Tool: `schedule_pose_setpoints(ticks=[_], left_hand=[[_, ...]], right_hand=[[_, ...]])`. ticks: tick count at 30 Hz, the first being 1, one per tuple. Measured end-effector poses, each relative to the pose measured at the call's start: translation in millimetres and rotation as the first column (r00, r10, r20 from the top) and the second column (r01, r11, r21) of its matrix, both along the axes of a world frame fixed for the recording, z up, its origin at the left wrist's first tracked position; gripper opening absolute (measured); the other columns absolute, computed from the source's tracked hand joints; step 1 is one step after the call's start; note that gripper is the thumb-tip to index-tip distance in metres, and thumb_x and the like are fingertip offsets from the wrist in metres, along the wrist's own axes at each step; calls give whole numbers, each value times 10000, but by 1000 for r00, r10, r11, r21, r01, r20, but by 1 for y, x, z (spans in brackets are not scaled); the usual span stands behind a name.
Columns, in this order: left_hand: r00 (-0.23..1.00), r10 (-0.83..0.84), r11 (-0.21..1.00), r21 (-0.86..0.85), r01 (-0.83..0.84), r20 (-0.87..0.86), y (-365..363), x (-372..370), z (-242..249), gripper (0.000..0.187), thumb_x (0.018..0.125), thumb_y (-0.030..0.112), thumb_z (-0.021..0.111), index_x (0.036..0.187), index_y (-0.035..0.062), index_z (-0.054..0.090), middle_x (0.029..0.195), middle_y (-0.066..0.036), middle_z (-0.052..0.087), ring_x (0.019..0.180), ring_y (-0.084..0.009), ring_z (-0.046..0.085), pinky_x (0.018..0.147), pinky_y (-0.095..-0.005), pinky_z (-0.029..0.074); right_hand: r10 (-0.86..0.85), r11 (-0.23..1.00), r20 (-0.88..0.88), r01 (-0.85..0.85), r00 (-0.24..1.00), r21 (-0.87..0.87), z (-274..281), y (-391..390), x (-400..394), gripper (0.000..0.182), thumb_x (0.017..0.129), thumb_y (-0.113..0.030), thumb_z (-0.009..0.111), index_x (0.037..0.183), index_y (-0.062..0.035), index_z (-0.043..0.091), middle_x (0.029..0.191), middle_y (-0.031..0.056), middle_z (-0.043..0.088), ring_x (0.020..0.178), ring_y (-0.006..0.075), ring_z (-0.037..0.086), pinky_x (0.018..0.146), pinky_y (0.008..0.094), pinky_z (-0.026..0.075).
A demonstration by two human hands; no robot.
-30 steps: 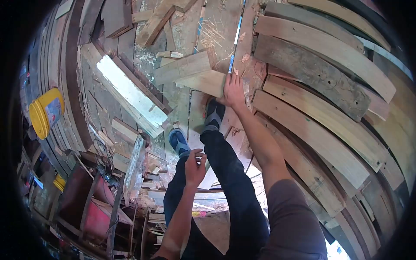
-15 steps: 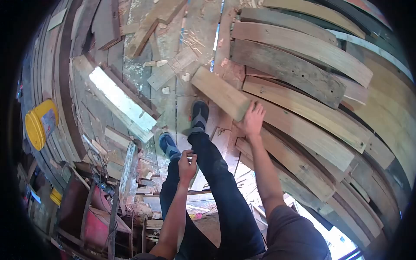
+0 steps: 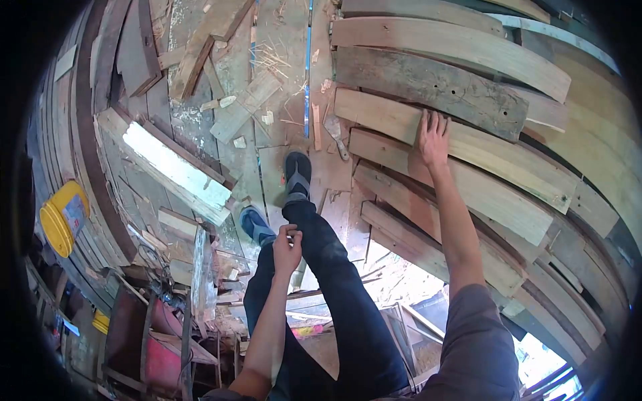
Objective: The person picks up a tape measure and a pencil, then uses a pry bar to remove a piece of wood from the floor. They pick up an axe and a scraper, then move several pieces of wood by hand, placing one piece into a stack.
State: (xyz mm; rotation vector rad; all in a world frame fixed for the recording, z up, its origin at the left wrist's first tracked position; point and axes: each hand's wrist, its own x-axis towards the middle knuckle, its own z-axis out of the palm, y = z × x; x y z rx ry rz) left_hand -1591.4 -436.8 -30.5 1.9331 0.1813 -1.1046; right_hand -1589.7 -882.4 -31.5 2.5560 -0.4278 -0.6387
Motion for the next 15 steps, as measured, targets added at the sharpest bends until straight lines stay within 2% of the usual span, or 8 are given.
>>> schedule_pose_setpoints(ticks=[3,6,7,10,13,15], left_hand=[[1000,-21,1000,7,21,-8,-2,-3,1,220,845,132,588,1029,25,530,814,-109,636,652,-194,598,597,-312,479],[1000,-23,1000,-3,23,5,-6,-3,-1,215,845,131,588,1022,24,532,807,-109,636,644,-189,592,595,-310,476],[1000,-16,1000,-3,16,8,-6,-2,-2,212,845,130,588,1020,23,533,805,-110,637,642,-188,591,593,-309,475],[999,28,999,19,-27,-33,-5,0,-3,203,846,128,586,1008,18,536,802,-117,638,644,-189,594,592,-305,472],[1000,15,1000,5,-15,-7,-5,1,-4,203,847,127,582,1008,12,537,801,-119,637,647,-190,598,581,-300,469],[1000,30,999,-15,-30,8,-4,1,-5,205,849,127,581,1011,9,537,799,-117,637,654,-187,603,572,-297,470]], right_hand=[[22,999,165,-16,986,-37,1,12,11,665,821,-126,454,1415,-23,174,1409,245,253,1325,391,222,1096,539,104],[-86,995,157,76,984,69,-10,32,11,688,811,-141,468,1416,-17,165,1432,263,204,1336,418,181,1089,559,79],[-35,997,207,19,978,76,-19,38,14,710,786,-144,500,1407,-6,184,1423,285,203,1332,445,165,1088,561,76],[-96,972,149,61,984,228,-27,72,31,661,765,-129,517,1359,23,270,1391,290,257,1305,452,213,1087,542,119],[5,947,79,-30,997,320,-62,103,58,604,727,-124,560,1274,43,365,1330,278,341,1252,439,293,1070,503,203],[-84,847,86,25,993,531,-96,124,82,610,694,-185,634,1213,44,411,1271,261,398,1198,424,346,1030,473,279]])
